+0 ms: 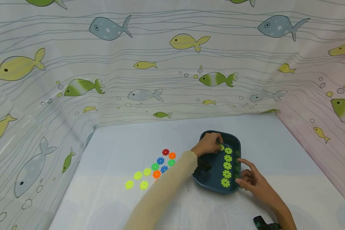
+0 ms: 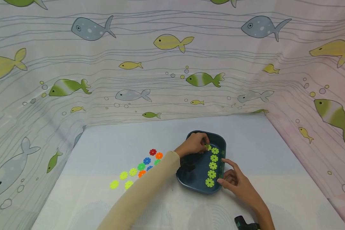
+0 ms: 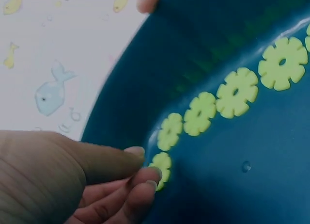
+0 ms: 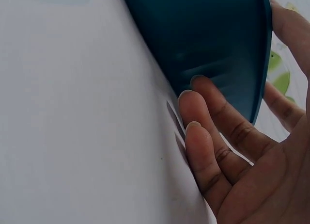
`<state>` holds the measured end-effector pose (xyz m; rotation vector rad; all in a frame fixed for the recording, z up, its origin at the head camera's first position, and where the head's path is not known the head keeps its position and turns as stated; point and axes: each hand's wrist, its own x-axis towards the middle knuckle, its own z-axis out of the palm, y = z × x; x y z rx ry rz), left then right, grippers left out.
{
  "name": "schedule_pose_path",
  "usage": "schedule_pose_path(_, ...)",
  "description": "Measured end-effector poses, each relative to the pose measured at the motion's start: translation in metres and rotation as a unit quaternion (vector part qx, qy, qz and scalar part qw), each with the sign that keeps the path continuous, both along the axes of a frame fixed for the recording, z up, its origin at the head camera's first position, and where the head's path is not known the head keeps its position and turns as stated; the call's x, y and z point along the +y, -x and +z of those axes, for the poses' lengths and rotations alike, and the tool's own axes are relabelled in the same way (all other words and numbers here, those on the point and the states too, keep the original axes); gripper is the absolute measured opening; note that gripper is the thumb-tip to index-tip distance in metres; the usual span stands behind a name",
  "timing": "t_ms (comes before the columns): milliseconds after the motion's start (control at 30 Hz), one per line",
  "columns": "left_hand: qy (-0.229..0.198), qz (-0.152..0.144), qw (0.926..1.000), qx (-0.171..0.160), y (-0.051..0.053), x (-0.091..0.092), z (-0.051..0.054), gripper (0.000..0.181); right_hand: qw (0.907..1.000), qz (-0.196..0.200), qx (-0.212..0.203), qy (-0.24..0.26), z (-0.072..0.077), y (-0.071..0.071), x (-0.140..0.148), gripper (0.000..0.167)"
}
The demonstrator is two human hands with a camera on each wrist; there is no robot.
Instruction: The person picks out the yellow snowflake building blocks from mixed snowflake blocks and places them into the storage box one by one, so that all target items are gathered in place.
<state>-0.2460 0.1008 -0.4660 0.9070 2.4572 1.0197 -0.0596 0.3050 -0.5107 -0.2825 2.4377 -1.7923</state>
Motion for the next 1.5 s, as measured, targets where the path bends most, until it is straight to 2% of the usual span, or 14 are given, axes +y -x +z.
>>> schedule_pose_path(167,-0.021,-0.020,0.9996,-0.001,0.000,-0.008,0.011,0.018,1.0000,0.002,0.003,0.002,0.002,0.000,0.001,0.074)
schedule_pose_path(433,-0.061,-0.068,0.9958,-0.002,-0.001,-0.031,0.019,0.025,1.0000,-0.007,-0.005,0.001,-0.001,0.001,0.002,0.075)
schedule_pose_path(667,-0.086,-0.101,0.9909,0.024,-0.005,-0.055,0.026,0.028,1.0000,-0.001,0.009,-0.003,-0.002,0.000,0.003,0.074)
schedule_pose_path(900,-0.088,-0.098,0.9902,0.045,-0.014,-0.080,0.032,0.025,0.9999,0.003,0.009,0.005,-0.001,-0.001,0.003,0.074)
schedule_pose_path(1233,-0.093,-0.069,0.9917,0.055,-0.024,-0.117,0.028,0.020,1.0000,0.005,0.007,0.002,0.000,0.000,0.002,0.074)
schedule_pose_path(1500,-0.079,-0.044,0.9942,0.057,-0.033,-0.152,0.027,0.018,0.9999,0.011,0.009,0.000,-0.001,0.001,0.002,0.074)
